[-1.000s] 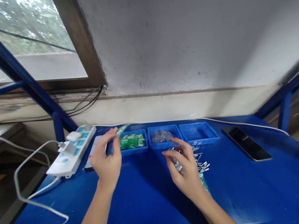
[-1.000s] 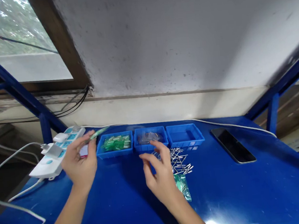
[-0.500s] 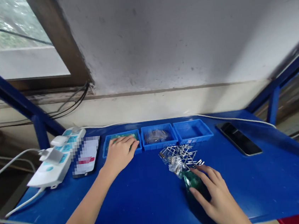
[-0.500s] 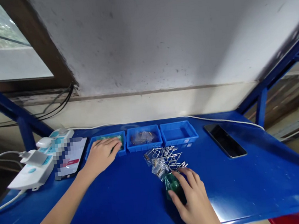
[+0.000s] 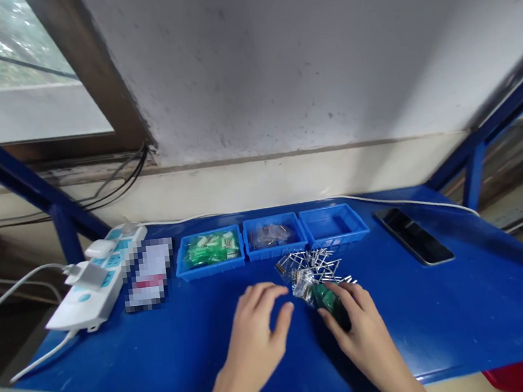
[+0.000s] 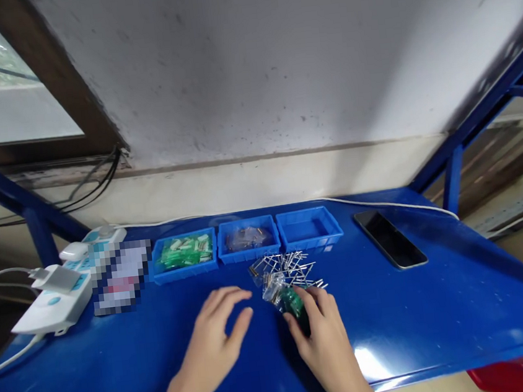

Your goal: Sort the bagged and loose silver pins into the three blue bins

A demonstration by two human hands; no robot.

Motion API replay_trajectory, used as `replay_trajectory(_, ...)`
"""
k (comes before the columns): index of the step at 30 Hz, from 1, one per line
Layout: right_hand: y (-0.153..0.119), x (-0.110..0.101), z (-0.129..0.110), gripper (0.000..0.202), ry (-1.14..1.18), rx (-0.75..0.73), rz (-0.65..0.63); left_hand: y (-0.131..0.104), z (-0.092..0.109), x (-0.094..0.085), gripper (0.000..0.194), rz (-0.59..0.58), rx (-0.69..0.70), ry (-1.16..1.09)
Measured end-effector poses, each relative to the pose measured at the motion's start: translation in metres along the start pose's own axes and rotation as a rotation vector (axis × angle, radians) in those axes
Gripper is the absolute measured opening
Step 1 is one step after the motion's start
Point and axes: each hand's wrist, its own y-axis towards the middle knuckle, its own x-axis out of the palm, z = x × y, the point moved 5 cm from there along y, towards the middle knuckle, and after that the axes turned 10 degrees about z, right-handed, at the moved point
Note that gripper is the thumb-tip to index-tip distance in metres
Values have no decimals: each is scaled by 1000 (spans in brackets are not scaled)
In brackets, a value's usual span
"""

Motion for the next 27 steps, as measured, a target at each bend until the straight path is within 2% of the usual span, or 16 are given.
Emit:
replay_trajectory(3,-4,0,-4,48,-62,-16,32,-19,10,24,21,-110,-63,-112)
replay_trajectory(7,-5,-7,-11,19,126,-68,54,-29,6,34,21,-148,-177,-289)
replay_trajectory(9,-2,-17,-15,17,233,-78,153,-31,1,36,27,-184,-322,-443)
replay_trajectory(12,1,-27,-31,26,284,-203,280,-35,-7,43,50,-236,-664,-776)
replay_trajectory(14,0,-24,-47,35,284,-326,262,-38,-10,45,56,-209,-860,-979)
replay_trajectory(15,0,-20,-54,38,283,-366,232,-38,-12,43,53,-166,-901,-1035)
replay_trajectory(17,0,-10,-65,39,286,-362,157,-35,-18,32,43,-39,-843,-1016)
replay_trajectory(19,2,-1,-69,35,278,-273,111,-28,-27,11,33,127,-669,-836)
replay_trajectory(21,3,5,-69,28,263,-173,97,-17,-36,-23,24,343,-438,-541)
replay_trajectory(23,3,9,-68,24,259,-116,89,-3,-40,-65,18,609,-113,-206)
replay_trajectory(24,2,9,-67,23,262,-102,84,5,-42,-82,18,676,22,-67)
replay_trajectory(25,1,10,-65,22,265,-92,78,14,-46,-98,19,701,106,48)
replay_trajectory(26,-1,10,-63,22,266,-84,72,25,-52,-110,21,662,158,141)
replay_trajectory(27,-3,11,-60,22,264,-77,68,37,-58,-118,23,548,187,210)
